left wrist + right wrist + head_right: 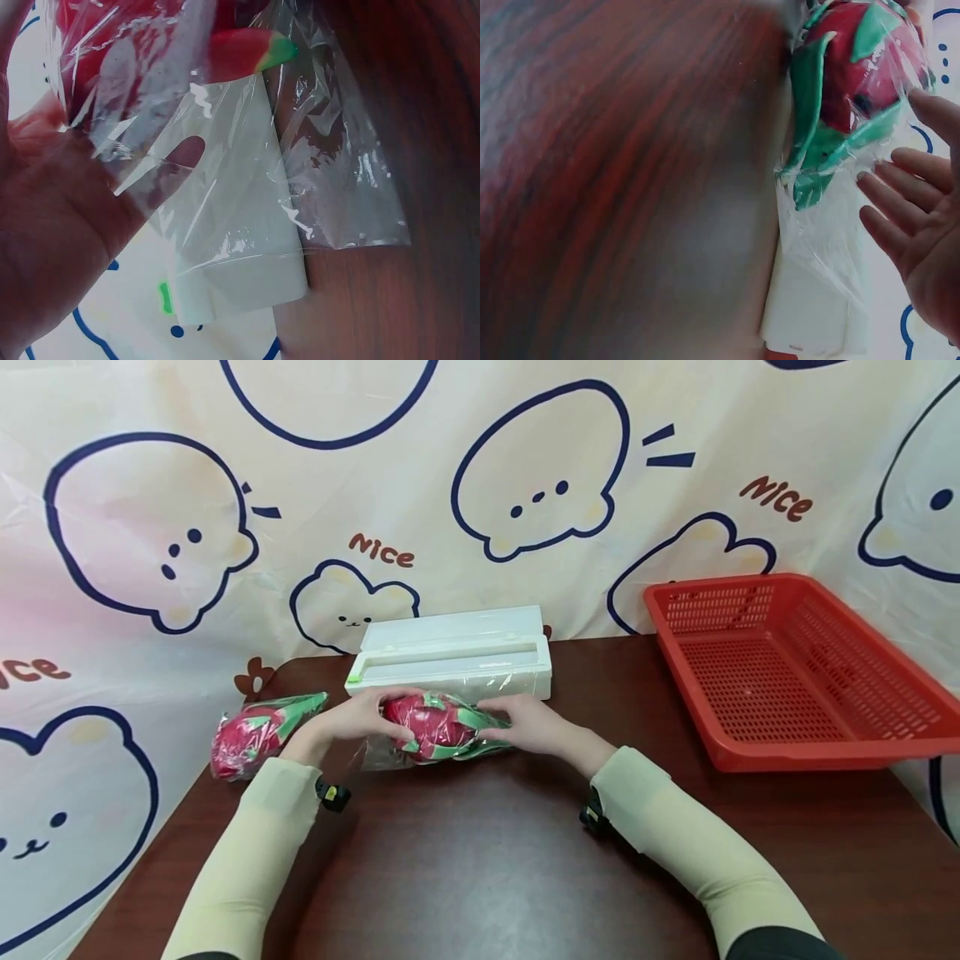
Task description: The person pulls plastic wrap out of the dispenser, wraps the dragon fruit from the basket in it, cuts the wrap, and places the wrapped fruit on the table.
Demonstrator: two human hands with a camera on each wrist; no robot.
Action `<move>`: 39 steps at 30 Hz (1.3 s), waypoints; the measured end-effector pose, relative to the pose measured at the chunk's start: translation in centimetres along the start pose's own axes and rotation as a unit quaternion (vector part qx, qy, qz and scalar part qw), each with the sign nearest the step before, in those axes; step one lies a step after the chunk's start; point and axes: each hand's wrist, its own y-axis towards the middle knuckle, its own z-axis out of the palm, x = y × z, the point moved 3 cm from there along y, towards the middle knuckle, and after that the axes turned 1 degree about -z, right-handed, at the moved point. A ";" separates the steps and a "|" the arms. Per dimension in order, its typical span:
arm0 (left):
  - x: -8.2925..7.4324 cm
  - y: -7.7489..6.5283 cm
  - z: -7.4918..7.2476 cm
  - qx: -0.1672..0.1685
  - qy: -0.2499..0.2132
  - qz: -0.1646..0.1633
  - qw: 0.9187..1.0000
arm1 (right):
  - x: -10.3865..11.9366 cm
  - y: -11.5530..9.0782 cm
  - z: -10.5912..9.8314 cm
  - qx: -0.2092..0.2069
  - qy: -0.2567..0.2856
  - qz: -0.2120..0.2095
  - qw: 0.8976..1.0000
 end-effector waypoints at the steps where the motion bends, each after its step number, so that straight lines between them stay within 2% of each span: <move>1: 0.0 0.1 0.0 0.003 -0.003 -0.002 1.000 | 0.0 0.0 0.2 0.011 -0.004 0.008 1.000; 4: 0.0 0.4 -0.1 0.008 -0.003 -0.006 1.000 | -0.1 0.2 0.6 0.034 -0.009 0.025 0.999; 7: -0.1 0.5 -0.2 0.003 0.004 -0.014 1.000 | -0.3 0.4 0.8 0.044 -0.010 0.023 0.999; 11: 0.0 0.7 -0.3 -0.010 0.013 -0.028 0.999 | -0.6 0.7 1.0 0.036 -0.003 0.014 0.999; 15: 0.1 0.4 -0.3 -0.023 0.021 -0.025 0.999 | -0.9 0.9 1.1 0.024 -0.002 0.014 1.000; 18: 0.1 -0.3 -0.6 -0.068 0.028 -0.019 0.997 | -1.0 0.9 1.1 0.024 -0.010 0.009 1.000; 21: -0.3 -1.5 -1.2 -0.130 0.036 0.000 0.991 | -0.9 1.0 1.0 0.028 -0.016 0.000 0.999; 23: -0.7 -2.1 -1.2 -0.153 0.045 0.015 0.987 | -0.9 0.9 0.9 0.031 -0.015 0.000 0.999; 25: -1.2 -2.5 -0.8 -0.145 0.051 0.032 0.988 | -0.9 0.9 0.8 0.034 -0.012 0.002 0.999; 28: -1.6 -2.6 0.2 -0.106 0.077 0.061 0.990 | -1.0 1.0 0.7 0.038 -0.005 0.002 0.999; 31: -1.5 -2.3 1.0 -0.087 0.106 0.092 0.986 | -1.1 1.1 0.7 0.039 0.002 0.000 0.999; 35: -0.9 -1.7 1.5 -0.104 0.128 0.113 0.980 | -1.2 1.2 0.6 0.040 0.011 0.002 0.999; 39: -0.3 -1.0 1.7 -0.115 0.127 0.100 0.980 | -1.3 1.2 0.7 0.039 -0.001 0.016 0.999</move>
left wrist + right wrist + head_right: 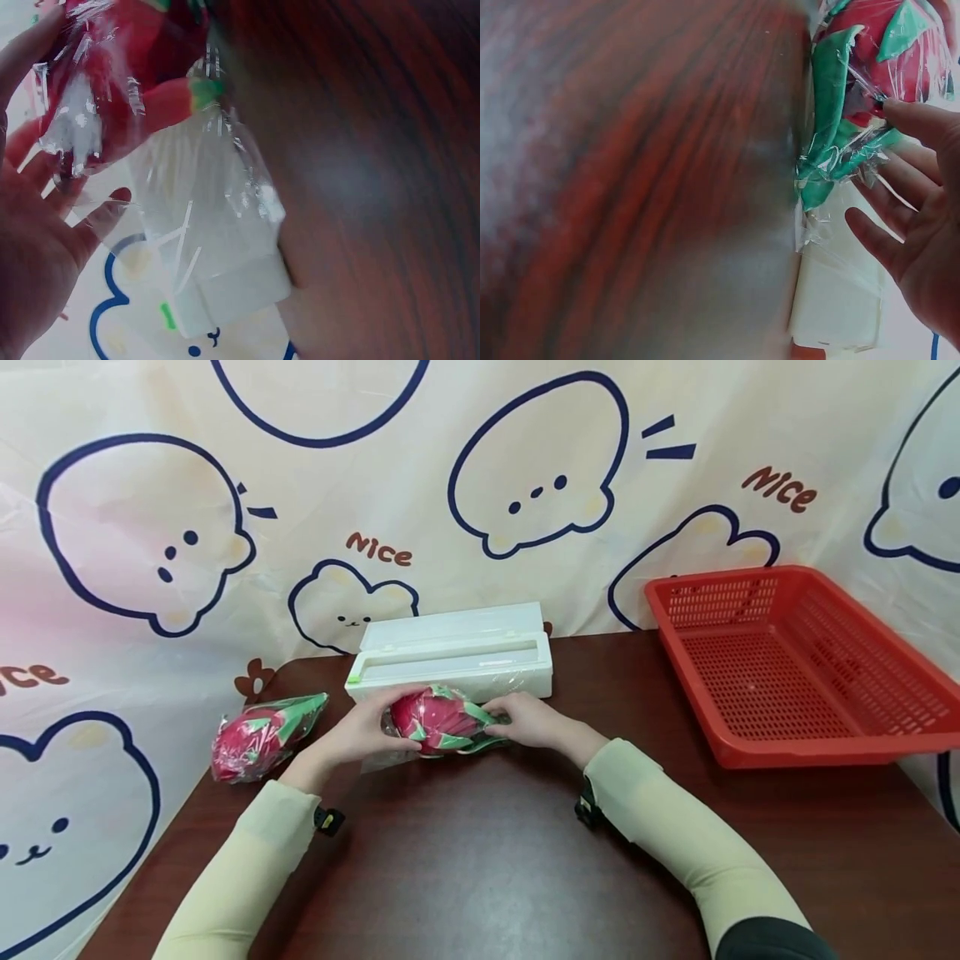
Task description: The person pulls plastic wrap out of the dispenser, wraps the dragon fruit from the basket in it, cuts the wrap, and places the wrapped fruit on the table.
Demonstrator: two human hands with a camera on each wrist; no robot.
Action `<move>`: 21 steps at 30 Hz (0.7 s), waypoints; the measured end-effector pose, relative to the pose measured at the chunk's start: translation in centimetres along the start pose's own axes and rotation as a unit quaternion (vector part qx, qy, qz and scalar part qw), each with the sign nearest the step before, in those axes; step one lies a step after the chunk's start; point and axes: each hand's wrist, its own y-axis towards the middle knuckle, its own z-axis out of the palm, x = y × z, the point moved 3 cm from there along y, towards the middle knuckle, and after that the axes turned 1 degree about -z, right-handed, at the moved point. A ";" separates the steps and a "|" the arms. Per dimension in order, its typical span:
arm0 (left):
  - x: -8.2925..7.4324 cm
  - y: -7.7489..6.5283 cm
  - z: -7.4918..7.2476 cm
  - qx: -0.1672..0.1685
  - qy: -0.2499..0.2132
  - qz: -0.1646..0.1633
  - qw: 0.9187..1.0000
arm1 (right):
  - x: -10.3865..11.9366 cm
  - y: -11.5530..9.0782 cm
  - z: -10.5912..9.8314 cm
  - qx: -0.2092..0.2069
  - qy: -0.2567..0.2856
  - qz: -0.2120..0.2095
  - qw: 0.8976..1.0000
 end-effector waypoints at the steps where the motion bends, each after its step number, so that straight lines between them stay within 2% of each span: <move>1: 0.1 0.1 0.0 0.000 -0.001 -0.005 1.000 | 0.0 0.0 -0.1 -0.002 -0.004 0.005 1.000; 7: 0.2 0.6 -0.1 -0.005 0.012 -0.023 1.000 | 0.6 0.1 -1.0 -0.029 -0.005 0.002 1.000; 12: -0.1 0.8 -0.4 -0.017 0.040 -0.026 0.999 | 1.9 1.0 -1.4 -0.045 -0.020 -0.025 0.998; 16: -0.1 0.8 -0.3 -0.025 0.044 -0.025 0.998 | 2.7 1.7 -1.0 -0.031 -0.034 -0.040 0.998; 21: 0.2 0.7 -0.2 -0.036 0.042 -0.031 0.998 | 3.0 2.4 -0.2 0.002 -0.031 -0.014 0.999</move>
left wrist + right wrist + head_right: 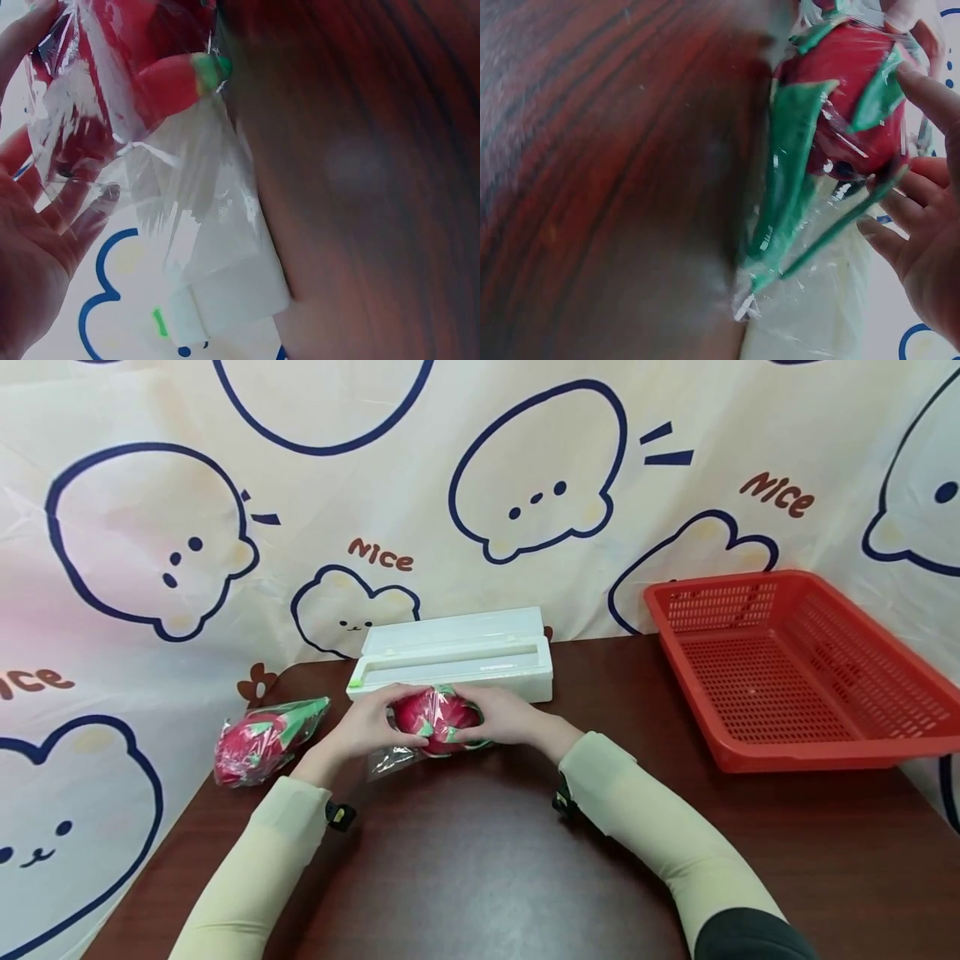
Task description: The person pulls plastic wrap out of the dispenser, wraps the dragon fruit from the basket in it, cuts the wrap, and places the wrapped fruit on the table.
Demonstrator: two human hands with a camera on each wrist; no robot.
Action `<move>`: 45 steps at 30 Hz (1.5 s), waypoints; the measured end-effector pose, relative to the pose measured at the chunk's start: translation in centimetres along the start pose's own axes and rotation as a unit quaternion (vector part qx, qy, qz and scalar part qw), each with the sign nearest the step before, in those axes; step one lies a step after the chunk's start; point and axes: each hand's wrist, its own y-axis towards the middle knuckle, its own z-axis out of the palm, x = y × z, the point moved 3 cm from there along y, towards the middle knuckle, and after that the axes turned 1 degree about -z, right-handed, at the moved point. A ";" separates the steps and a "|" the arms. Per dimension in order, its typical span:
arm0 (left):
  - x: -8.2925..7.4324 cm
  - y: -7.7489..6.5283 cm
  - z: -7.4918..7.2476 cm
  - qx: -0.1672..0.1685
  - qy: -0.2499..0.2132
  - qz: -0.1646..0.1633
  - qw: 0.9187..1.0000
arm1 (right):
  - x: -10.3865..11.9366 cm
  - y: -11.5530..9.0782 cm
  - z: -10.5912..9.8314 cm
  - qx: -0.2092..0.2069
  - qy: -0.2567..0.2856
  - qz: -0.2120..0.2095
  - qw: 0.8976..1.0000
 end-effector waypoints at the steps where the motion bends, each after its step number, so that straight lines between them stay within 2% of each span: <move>1: 0.1 -0.1 0.0 -0.002 -0.002 -0.005 1.000 | 0.0 0.1 0.2 0.005 0.001 0.008 1.000; 6: 0.2 -0.4 0.1 -0.009 -0.015 -0.026 1.000 | -0.1 0.3 0.8 0.013 0.017 0.023 1.000; 15: 0.3 -0.6 0.4 -0.019 -0.025 -0.041 0.999 | -0.4 0.6 1.5 0.000 0.030 0.016 0.999; 21: 0.5 -1.0 0.2 0.014 -0.082 -0.038 0.996 | -0.6 0.6 1.6 -0.025 0.022 0.017 0.999; 24: 0.9 -1.9 -0.5 0.016 -0.071 -0.054 0.996 | -0.6 0.5 1.5 -0.022 0.020 0.024 0.999; 27: 1.3 -3.0 -1.6 -0.008 -0.058 -0.069 0.996 | -0.6 0.4 1.2 -0.019 0.019 0.035 0.999; 32: 2.0 -4.7 -2.9 -0.047 -0.068 -0.067 0.994 | -0.5 0.4 0.7 -0.013 0.018 0.045 0.999; 35: 2.4 -5.5 -2.7 -0.032 -0.048 -0.064 0.996 | -0.5 0.4 0.5 -0.013 0.015 0.043 0.999; 40: 2.7 -5.9 -1.5 0.021 -0.007 -0.066 0.998 | -0.5 0.5 0.5 -0.012 0.009 0.040 0.999; 42: 2.8 -5.9 -1.5 0.027 0.002 -0.067 0.997 | -0.5 0.5 0.6 -0.010 0.010 0.041 0.999; 45: 2.7 -5.8 -1.9 0.017 0.010 -0.057 0.998 | -0.6 0.5 0.7 -0.008 0.015 0.041 0.999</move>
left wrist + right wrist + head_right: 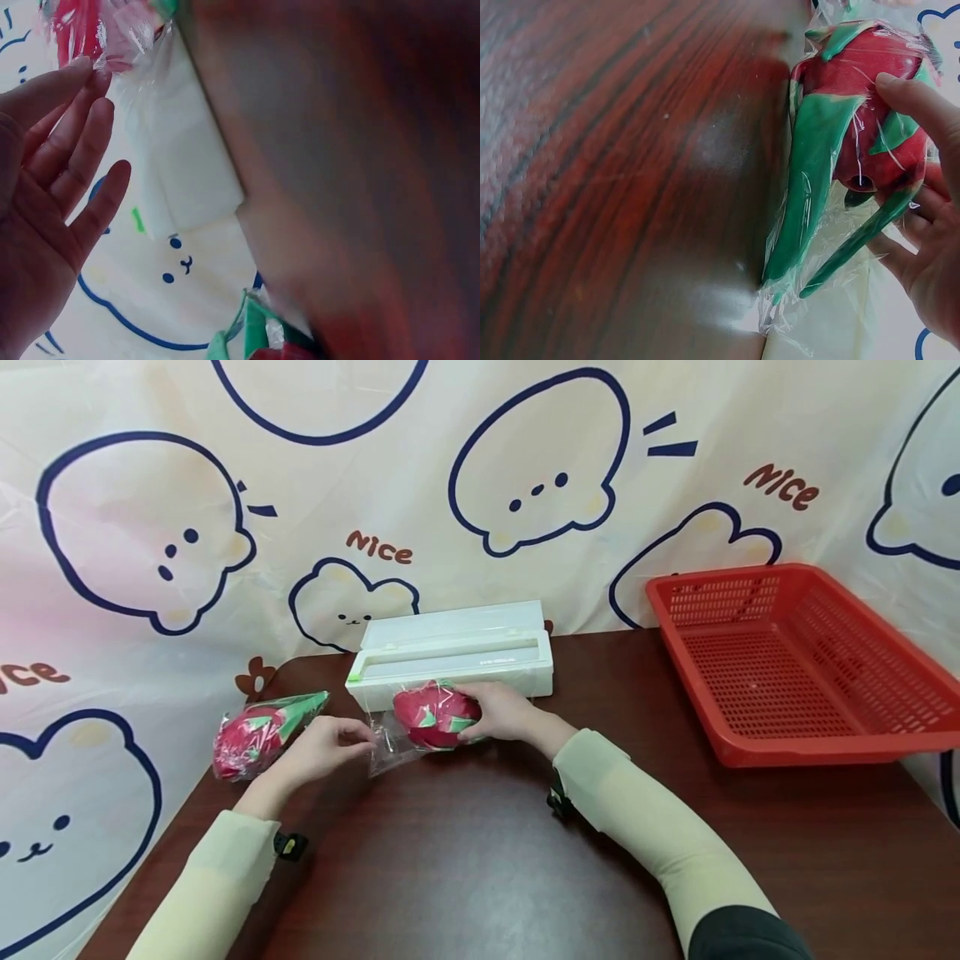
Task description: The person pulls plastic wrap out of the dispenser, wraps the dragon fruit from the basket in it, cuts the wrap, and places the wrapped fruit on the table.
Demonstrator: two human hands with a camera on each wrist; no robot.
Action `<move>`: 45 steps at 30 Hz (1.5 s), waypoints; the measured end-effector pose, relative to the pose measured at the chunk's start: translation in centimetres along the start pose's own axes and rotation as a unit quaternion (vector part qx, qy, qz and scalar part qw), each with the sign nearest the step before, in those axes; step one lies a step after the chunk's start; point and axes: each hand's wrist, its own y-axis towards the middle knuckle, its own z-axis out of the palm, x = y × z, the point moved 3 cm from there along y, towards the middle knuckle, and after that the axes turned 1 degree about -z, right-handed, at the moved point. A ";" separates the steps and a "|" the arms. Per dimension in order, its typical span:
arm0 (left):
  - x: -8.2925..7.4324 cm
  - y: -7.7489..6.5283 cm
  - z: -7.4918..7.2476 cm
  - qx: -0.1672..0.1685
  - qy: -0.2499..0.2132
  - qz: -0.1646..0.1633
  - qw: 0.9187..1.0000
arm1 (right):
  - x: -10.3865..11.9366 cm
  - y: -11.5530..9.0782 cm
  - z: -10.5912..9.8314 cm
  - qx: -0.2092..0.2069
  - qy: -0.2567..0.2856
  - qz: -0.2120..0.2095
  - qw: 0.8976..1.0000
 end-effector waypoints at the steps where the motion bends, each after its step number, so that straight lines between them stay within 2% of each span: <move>1: -0.1 0.0 -0.2 -0.004 0.000 0.000 1.000 | 0.0 0.0 0.0 0.001 0.000 0.000 1.000; 6: -0.6 0.5 -1.3 -0.038 0.012 0.022 0.999 | -0.1 0.1 0.0 0.006 -0.002 0.001 1.000; 11: -1.6 2.0 -1.7 -0.079 0.029 0.074 0.994 | -0.1 0.1 0.1 0.004 0.000 -0.002 1.000; 16: -2.2 3.6 -1.4 -0.085 0.028 0.094 0.992 | -0.1 0.1 0.2 -0.006 -0.005 -0.018 1.000; 19: -2.2 4.0 -1.2 -0.086 0.015 0.092 0.992 | -0.2 0.1 0.4 -0.008 -0.011 -0.026 1.000; 23: -1.6 4.4 -0.7 -0.110 -0.031 0.068 0.991 | -0.3 0.1 0.6 -0.007 -0.010 -0.024 1.000; 27: -0.9 4.5 0.0 -0.136 -0.093 0.031 0.986 | -0.3 0.1 0.6 -0.005 -0.009 -0.023 1.000; 29: -0.6 4.5 0.4 -0.129 -0.114 0.007 0.985 | -0.3 0.2 0.6 -0.002 -0.010 -0.025 1.000; 32: -0.5 4.4 0.8 -0.101 -0.138 -0.035 0.985 | -0.3 0.2 0.5 0.007 -0.005 -0.025 1.000; 36: -0.5 4.5 1.0 -0.086 -0.149 -0.073 0.982 | -0.4 0.4 0.0 0.021 0.005 -0.018 1.000; 45: -0.6 5.1 1.3 -0.115 -0.160 -0.121 0.973 | -0.7 1.0 -0.9 0.047 0.029 0.002 0.998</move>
